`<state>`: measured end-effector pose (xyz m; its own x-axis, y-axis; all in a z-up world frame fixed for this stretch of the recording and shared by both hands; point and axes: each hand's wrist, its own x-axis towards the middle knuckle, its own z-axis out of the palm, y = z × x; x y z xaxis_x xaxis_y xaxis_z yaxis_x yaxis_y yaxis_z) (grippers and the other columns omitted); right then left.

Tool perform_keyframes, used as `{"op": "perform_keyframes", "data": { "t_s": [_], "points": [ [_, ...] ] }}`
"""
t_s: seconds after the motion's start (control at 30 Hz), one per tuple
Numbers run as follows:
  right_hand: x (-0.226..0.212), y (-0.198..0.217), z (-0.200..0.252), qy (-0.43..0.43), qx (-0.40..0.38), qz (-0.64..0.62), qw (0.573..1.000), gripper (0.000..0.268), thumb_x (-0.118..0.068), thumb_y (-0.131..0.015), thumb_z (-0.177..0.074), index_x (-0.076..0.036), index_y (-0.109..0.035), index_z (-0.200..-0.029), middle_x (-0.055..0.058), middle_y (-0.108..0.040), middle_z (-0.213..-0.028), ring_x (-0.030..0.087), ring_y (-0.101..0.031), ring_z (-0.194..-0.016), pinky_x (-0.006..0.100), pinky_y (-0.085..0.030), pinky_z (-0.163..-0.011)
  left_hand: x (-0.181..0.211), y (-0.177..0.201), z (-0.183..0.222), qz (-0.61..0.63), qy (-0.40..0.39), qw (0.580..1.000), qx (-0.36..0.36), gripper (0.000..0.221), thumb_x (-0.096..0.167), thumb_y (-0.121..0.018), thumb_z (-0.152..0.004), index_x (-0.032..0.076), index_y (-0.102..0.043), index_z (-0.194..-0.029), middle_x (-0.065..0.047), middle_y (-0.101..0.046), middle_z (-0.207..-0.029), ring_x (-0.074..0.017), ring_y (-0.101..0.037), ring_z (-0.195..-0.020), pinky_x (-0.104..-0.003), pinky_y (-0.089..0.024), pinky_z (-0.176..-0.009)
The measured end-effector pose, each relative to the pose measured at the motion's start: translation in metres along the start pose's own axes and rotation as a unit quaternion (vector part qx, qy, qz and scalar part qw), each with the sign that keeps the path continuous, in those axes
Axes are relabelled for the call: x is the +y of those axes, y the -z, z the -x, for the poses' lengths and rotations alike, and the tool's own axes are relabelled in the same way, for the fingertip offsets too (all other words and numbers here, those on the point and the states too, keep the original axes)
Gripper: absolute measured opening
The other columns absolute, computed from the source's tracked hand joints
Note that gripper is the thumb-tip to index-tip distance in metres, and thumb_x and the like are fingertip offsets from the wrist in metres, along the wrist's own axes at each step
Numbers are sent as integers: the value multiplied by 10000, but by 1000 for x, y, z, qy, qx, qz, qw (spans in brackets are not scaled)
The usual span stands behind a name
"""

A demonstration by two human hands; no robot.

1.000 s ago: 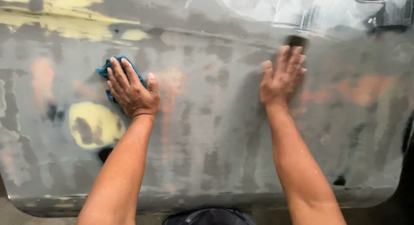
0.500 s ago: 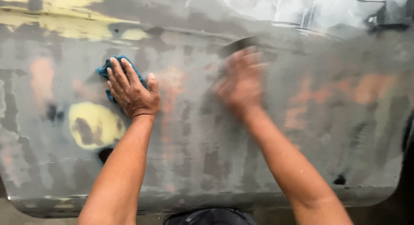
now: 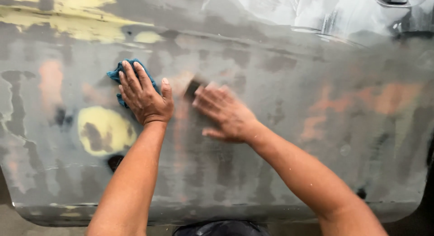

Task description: The person scrubs a large, flat, metallic surface using a blue cloth and a black sanding block. They repeatedly rub the surface in circular and back-and-forth motions, occasionally dipping the cloth into a green bucket of water to rinse it before resuming scrubbing.

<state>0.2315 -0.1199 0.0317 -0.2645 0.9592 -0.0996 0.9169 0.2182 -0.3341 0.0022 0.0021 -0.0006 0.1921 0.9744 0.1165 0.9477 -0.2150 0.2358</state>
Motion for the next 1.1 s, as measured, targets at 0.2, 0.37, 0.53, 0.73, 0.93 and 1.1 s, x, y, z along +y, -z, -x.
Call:
{"op": "perform_keyframes", "data": {
  "t_s": [0.2,0.37,0.53,0.73,0.93,1.1],
  "points": [
    [34,18,-35,-148,109,64,981,736,-471,-585,-1017,-116,-366,-1624,163,-232,-1703,397,-161,-1570,602,-123,-1251,2,6,0,16,7,1000,-2,857,614,-436,-1033,22,-339,-1645,-194,-231,-1717,-417,-246,-1572,-585,-208,-1268],
    [6,-4,-55,18,75,20,997,714,-486,-592,-970,-153,-419,-1577,122,-272,-1676,374,-174,-1560,594,-142,-1252,2,3,0,28,11,1000,-1,851,615,-419,-1025,33,-345,-1642,-191,-230,-1718,-419,-250,-1574,-585,-207,-1267],
    [22,10,-74,-38,134,25,990,676,-464,-553,-1022,-145,-422,-1603,139,-270,-1689,365,-189,-1564,597,-151,-1248,0,5,0,29,10,1000,1,875,626,-429,-1024,15,-339,-1643,-195,-232,-1716,-429,-255,-1569,-587,-209,-1268],
    [-7,6,-80,59,-57,65,995,721,-527,-497,-972,-141,-383,-1570,136,-256,-1662,375,-186,-1531,590,-133,-1228,1,4,0,29,19,999,-2,875,638,-425,-1012,30,-342,-1636,-186,-231,-1718,-419,-256,-1576,-584,-207,-1271],
    [-1,-3,-100,-98,84,20,991,738,-467,-500,-1021,-79,-328,-1624,193,-225,-1699,391,-177,-1567,575,-128,-1251,3,8,0,44,6,999,0,881,640,-421,-1009,23,-345,-1634,-183,-241,-1712,-418,-257,-1568,-587,-208,-1262],
    [3,-5,-108,29,-4,20,999,688,-379,-512,-991,-133,-354,-1614,111,-247,-1722,330,-194,-1588,560,-128,-1276,0,3,4,38,13,999,-4,875,653,-407,-1021,36,-343,-1638,-177,-238,-1718,-412,-254,-1577,-577,-205,-1279]
  ]
}}
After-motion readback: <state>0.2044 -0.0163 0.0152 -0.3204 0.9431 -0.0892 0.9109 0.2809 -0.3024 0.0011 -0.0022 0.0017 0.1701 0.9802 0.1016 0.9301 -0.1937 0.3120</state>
